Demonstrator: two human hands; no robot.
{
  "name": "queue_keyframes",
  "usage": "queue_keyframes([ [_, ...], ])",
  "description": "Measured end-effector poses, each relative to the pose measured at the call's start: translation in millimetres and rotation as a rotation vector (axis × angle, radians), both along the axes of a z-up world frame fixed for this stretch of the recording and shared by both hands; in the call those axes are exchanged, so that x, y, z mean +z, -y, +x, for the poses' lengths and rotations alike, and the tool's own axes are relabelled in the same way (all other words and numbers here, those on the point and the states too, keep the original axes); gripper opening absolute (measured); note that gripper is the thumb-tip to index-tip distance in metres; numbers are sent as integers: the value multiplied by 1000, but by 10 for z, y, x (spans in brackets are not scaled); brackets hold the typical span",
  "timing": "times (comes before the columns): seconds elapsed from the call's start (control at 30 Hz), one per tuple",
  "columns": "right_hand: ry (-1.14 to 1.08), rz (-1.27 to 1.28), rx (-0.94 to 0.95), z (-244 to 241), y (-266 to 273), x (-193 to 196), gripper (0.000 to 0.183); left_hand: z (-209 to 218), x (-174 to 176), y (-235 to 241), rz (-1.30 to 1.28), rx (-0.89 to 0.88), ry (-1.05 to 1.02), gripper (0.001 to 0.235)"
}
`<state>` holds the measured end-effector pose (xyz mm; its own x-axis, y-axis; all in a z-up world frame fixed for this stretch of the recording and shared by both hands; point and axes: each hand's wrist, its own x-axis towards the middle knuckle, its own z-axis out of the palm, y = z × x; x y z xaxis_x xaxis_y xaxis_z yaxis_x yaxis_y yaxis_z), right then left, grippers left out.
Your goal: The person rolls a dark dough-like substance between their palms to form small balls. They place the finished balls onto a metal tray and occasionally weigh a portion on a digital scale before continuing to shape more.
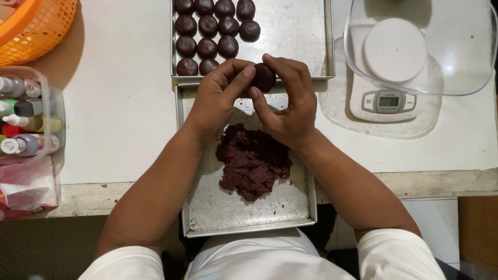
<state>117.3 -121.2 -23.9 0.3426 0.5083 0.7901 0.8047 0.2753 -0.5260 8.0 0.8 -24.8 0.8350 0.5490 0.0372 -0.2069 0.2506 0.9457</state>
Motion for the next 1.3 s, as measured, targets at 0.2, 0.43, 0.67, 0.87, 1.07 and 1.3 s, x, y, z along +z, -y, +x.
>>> queue_keyframes([
  [0.2,9,-35,1,-5,0,10,46,8,-11,-9,1,42,0,24],
  [0.43,9,-17,-1,-4,1,-11,46,-9,59,19,-23,51,19,23],
  [0.67,2,-11,9,1,9,-7,50,-32,113,34,30,62,60,29],
  [0.87,-6,-3,21,-14,-2,-11,53,-22,76,29,40,77,54,28],
  [1.07,-12,48,-27,21,-23,-43,47,-65,123,45,38,22,116,33],
  [1.3,8,38,12,-37,-4,4,46,-41,99,28,-10,34,148,32],
])
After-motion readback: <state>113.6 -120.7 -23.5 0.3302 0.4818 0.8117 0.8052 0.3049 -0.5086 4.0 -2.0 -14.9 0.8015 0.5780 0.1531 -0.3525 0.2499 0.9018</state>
